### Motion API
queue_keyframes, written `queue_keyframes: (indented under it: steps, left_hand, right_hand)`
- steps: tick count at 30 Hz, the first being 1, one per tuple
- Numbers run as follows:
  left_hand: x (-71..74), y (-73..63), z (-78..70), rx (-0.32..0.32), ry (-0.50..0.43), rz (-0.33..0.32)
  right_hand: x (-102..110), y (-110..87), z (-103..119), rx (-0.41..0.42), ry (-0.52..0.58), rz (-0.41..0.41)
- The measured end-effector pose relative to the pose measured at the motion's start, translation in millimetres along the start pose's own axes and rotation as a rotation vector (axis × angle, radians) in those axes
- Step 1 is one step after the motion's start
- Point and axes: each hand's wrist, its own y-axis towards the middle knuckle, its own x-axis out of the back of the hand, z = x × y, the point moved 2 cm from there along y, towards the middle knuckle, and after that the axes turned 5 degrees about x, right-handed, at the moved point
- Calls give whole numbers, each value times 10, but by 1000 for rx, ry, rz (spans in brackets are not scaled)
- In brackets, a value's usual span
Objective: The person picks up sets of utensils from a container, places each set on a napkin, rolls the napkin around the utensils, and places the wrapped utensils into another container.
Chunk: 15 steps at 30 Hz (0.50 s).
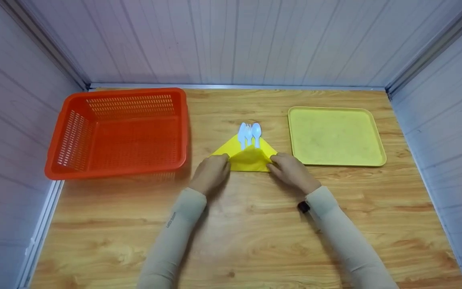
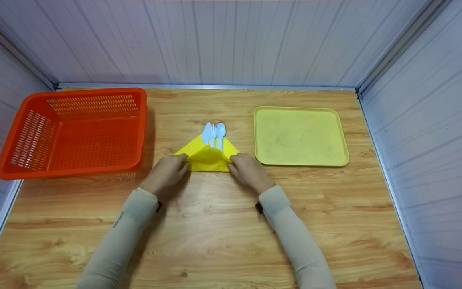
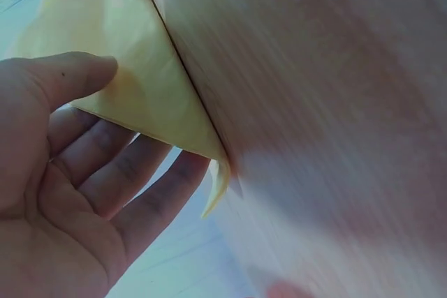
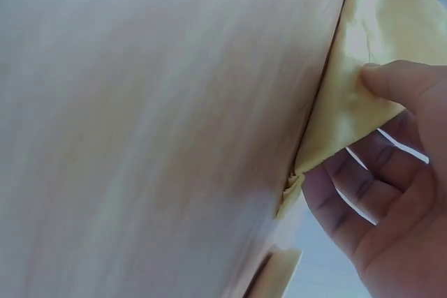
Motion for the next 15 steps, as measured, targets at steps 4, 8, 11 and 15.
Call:
queue_keyframes:
  steps: [4, 8, 11, 15]
  left_hand:
    - [-9, 38, 8, 5, 23, -28]
    - [-21, 87, 12, 48, 53, -34]
    - [-32, 124, 8, 90, 63, -30]
    - [-42, 152, -3, 131, 67, -20]
  right_hand:
    - [4, 34, -24, -33, 23, 9]
    - [0, 60, -43, -59, 45, 12]
    - [-4, 75, -56, -83, 50, 15]
    - [-8, 96, -65, -107, 58, 26]
